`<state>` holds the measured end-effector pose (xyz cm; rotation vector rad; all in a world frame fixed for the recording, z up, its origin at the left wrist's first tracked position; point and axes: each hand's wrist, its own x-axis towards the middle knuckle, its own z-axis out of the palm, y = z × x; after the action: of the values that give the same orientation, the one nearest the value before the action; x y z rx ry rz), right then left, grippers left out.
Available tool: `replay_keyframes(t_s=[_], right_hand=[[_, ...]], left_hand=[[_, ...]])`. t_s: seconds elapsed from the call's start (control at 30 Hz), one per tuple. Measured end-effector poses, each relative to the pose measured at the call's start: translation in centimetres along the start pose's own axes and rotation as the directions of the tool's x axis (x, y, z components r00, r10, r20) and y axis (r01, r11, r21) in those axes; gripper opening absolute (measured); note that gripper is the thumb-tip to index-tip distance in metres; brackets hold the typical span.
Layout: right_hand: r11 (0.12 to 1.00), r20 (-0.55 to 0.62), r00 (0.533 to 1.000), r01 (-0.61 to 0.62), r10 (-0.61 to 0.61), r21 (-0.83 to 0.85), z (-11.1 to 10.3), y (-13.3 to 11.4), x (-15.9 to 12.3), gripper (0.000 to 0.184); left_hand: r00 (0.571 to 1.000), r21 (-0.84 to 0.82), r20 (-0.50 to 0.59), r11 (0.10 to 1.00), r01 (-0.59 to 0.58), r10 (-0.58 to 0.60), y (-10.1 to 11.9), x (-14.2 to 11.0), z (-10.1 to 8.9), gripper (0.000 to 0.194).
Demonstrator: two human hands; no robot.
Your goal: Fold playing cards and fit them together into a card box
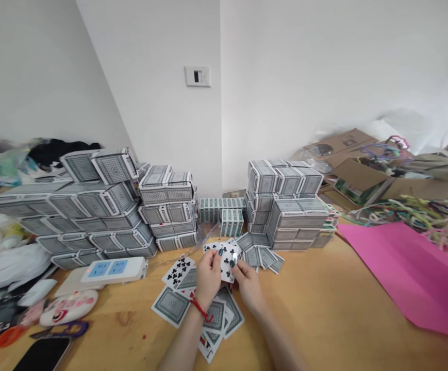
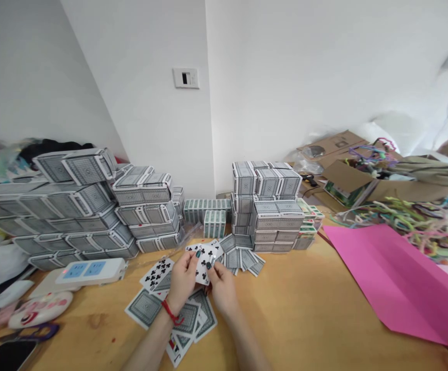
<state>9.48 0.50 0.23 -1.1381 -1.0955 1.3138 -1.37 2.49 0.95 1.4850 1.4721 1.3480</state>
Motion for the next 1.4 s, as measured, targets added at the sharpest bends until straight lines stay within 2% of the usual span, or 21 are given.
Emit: replay_keyframes(t_s=[0.13, 0.23, 0.4, 0.7, 0.83, 1.1, 1.3, 1.4], right_hand=[[0.996, -0.049, 0.996, 0.073, -0.071, 0.046, -0.5, -0.4, 0.2, 0.029], [0.994, -0.077, 0.991, 0.111, -0.11, 0.01, -0.8, -0.5, 0.3, 0.03], [0.995, -0.067, 0.993, 0.1, -0.101, -0.005, -0.9, -0.7, 0.2, 0.032], [0.991, -0.057, 0.989, 0.134, -0.133, 0.014, -0.9, -0.9, 0.1, 0.028], [0.993, -0.052, 0.992, 0.116, -0.115, 0.014, -1.0, -1.1, 0.1, 0.031], [0.998, -0.008, 0.998, 0.065, -0.065, 0.015, -1.0, -1.0, 0.0, 0.034], [0.997, -0.024, 0.997, 0.073, -0.073, 0.036, -0.9, -1.0, 0.0, 0.034], [0.989, -0.031, 0.997, 0.077, -0.073, 0.128, -0.8, -1.2, 0.0, 0.031]], left_hand=[[0.998, -0.137, 0.0, 0.989, 0.056, -0.056, 0.2, -0.1, 0.1, 0.026], [0.998, -0.168, -0.027, 0.985, 0.045, -0.05, 0.6, -0.2, 0.1, 0.026], [0.998, -0.195, -0.042, 0.98, 0.047, -0.056, 0.9, -0.3, 0.0, 0.026], [0.998, -0.086, -0.043, 0.996, 0.036, -0.04, 0.7, -0.7, 0.2, 0.03], [0.996, -0.023, -0.085, 0.999, 0.035, -0.037, 0.8, -1.0, 0.2, 0.029], [0.991, 0.001, -0.136, 1.0, 0.009, -0.009, 1.4, -1.1, 0.2, 0.026], [0.994, -0.007, -0.107, 1.0, 0.017, -0.018, 1.3, -1.0, 0.1, 0.026], [0.997, -0.025, -0.064, 0.999, 0.03, -0.032, 1.1, -1.0, 0.1, 0.025]])
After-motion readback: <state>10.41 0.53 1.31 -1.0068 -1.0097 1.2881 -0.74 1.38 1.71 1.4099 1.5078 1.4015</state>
